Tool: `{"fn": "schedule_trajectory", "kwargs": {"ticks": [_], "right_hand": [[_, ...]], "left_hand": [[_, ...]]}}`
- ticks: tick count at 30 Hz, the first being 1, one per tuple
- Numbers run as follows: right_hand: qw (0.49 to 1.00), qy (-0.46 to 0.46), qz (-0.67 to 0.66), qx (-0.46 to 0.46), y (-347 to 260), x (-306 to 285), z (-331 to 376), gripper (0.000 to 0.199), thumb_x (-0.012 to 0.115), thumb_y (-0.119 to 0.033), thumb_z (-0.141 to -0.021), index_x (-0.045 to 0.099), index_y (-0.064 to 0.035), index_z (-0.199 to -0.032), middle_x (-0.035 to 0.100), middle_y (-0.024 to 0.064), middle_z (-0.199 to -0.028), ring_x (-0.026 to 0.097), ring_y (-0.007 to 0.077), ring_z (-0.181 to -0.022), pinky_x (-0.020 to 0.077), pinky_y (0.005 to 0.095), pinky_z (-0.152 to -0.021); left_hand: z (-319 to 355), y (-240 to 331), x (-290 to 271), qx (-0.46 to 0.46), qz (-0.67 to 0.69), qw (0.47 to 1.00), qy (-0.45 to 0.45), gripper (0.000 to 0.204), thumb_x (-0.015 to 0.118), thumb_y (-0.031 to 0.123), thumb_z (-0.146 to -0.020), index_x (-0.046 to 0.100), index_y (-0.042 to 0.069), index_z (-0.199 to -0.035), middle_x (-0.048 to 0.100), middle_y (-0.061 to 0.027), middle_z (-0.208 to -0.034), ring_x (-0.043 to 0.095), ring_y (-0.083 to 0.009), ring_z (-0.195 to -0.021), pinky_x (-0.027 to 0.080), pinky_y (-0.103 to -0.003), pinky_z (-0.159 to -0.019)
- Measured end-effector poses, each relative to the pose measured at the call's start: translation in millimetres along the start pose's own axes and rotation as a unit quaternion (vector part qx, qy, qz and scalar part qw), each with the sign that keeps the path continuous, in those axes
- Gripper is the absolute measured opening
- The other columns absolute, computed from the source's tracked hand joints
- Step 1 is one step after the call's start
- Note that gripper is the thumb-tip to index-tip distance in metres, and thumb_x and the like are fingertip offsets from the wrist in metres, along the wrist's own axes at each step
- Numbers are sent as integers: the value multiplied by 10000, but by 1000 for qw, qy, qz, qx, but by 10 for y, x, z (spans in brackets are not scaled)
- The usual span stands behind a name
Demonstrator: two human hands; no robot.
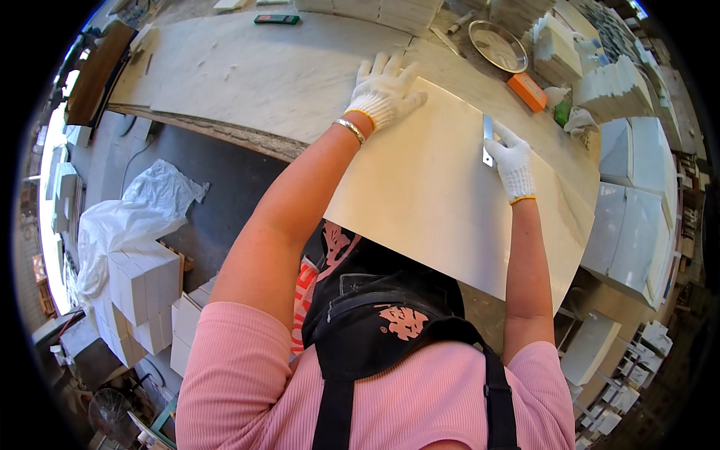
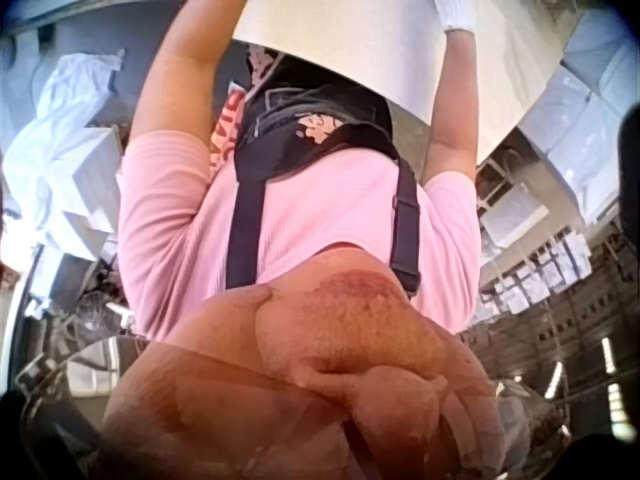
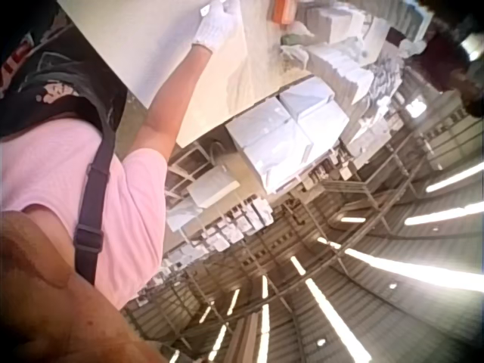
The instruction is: The person picks up a rectangular white foam board from a stack and places it on a workbench. They use a utility knife to trim the edges of the board, then smooth the cut edges with an orange sanding block. The person repeats this process on multiple sides of the board.
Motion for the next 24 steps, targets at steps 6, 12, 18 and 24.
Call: {"fn": "schedule_trajectory", "kwargs": {"ticks": [6,12,18,24], "right_hand": [[999,-3,-33,6,17,22,-27,516,673,-139,-796,662,-60,-1306,571,-1,-686,522,71,-612,451,257,-572],[999,11,-41,-16,-29,44,-54,493,705,-131,-803,668,-12,-1280,599,-1,-703,511,54,-580,423,241,-530],[997,19,-77,-20,-37,85,-102,498,724,-134,-813,657,16,-1283,605,0,-707,506,54,-557,411,233,-505],[997,2,-71,-29,-115,80,-72,490,705,-146,-808,674,-27,-1282,567,-19,-677,503,53,-567,410,238,-520]], "left_hand": [[8,8,-9,-8,-2,1000,2,616,489,546,-941,472,165,-1425,368,-182,-1545,324,-345,-1407,230,-524,-1141],[14,24,-17,-7,-13,1000,9,621,494,536,-939,475,149,-1423,365,-179,-1547,322,-340,-1407,229,-522,-1138],[-1,39,-6,-1,-5,1000,21,593,487,528,-940,486,165,-1409,371,-169,-1547,327,-338,-1405,235,-522,-1137],[0,-16,-6,1,-36,998,50,569,518,527,-929,501,187,-1386,422,-140,-1496,355,-323,-1356,261,-524,-1098]]}}
Point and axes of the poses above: each hand's wrist, its own z-axis away from the middle knuckle, its own x-axis out of the palm, y = z × x, the point moved 10 cm from there along -z, towards the middle knuckle
